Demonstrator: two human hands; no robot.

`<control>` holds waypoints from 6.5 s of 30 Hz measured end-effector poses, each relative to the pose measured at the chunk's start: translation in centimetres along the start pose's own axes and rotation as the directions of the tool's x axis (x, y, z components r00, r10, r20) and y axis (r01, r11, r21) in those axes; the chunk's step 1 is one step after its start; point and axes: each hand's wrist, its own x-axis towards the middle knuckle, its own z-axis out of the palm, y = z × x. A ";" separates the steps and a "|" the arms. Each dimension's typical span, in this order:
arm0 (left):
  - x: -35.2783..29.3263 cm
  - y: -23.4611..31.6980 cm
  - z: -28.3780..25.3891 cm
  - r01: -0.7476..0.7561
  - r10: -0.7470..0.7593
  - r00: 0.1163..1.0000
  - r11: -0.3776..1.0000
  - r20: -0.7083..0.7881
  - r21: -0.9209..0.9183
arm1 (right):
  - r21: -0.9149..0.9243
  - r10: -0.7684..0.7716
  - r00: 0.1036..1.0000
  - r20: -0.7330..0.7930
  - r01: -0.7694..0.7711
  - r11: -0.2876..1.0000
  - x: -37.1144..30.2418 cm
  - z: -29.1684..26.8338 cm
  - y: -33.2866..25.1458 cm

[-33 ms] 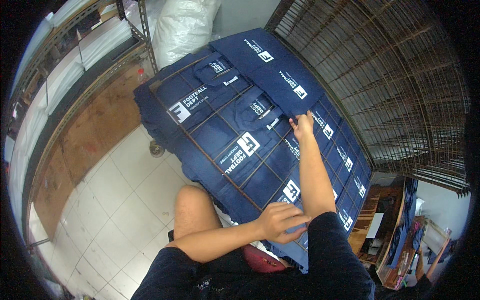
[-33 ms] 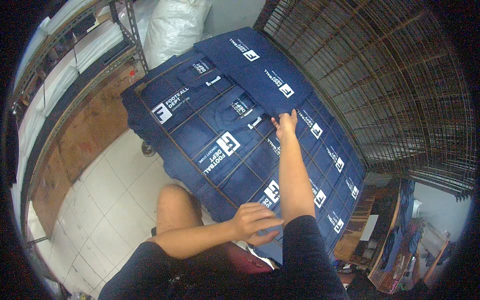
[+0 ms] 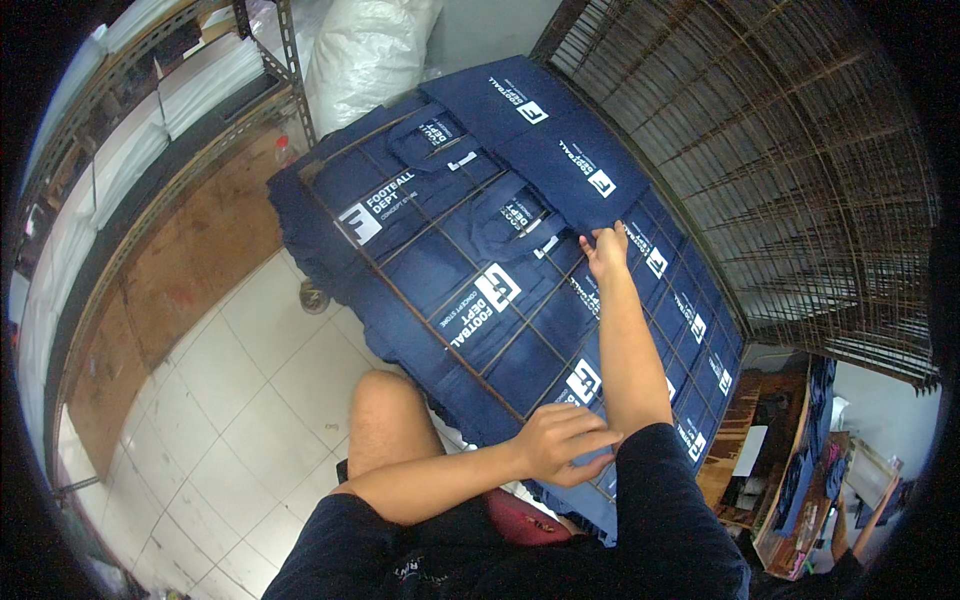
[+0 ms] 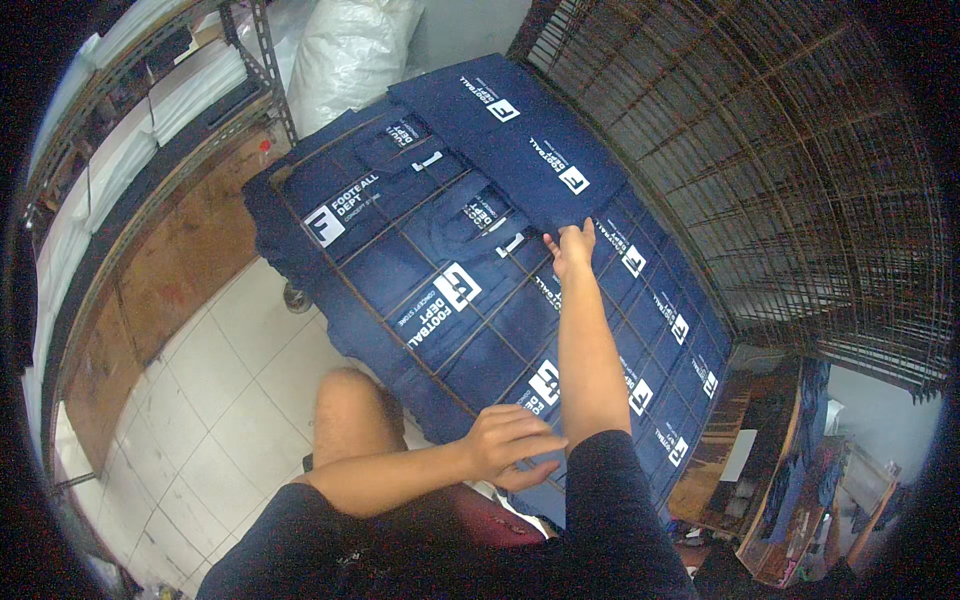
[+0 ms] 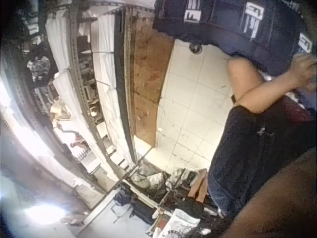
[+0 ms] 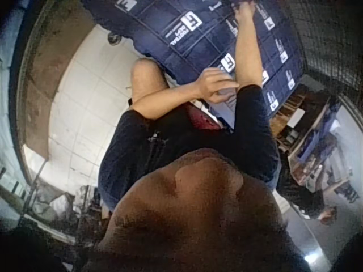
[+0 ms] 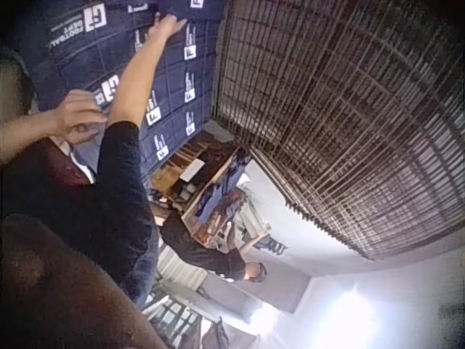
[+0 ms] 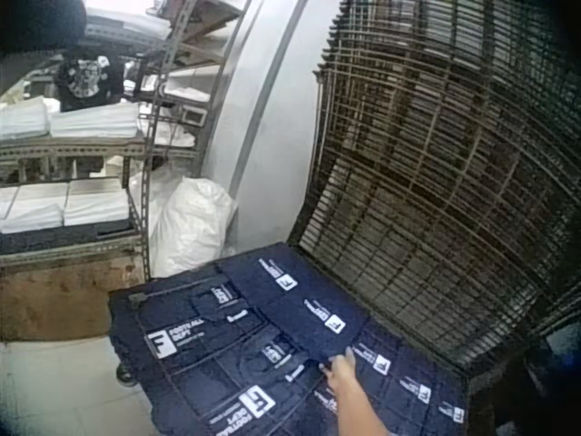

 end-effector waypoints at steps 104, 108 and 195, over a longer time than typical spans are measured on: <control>-20.3 9.8 9.3 0.496 -0.663 -0.210 0.561 0.719 0.663 | -0.938 -0.919 0.205 -0.337 -0.152 0.311 -37.2 -58.8 -3.4; -21.3 9.1 8.8 0.487 -0.674 -0.237 0.541 0.700 0.686 | -0.892 -0.872 0.197 -0.449 -0.048 0.448 -37.9 -60.9 -6.7; -19.7 6.5 11.3 0.329 -0.329 -0.394 0.821 0.858 0.466 | -0.910 -0.536 0.750 0.388 0.404 -0.092 -36.4 -33.4 -32.8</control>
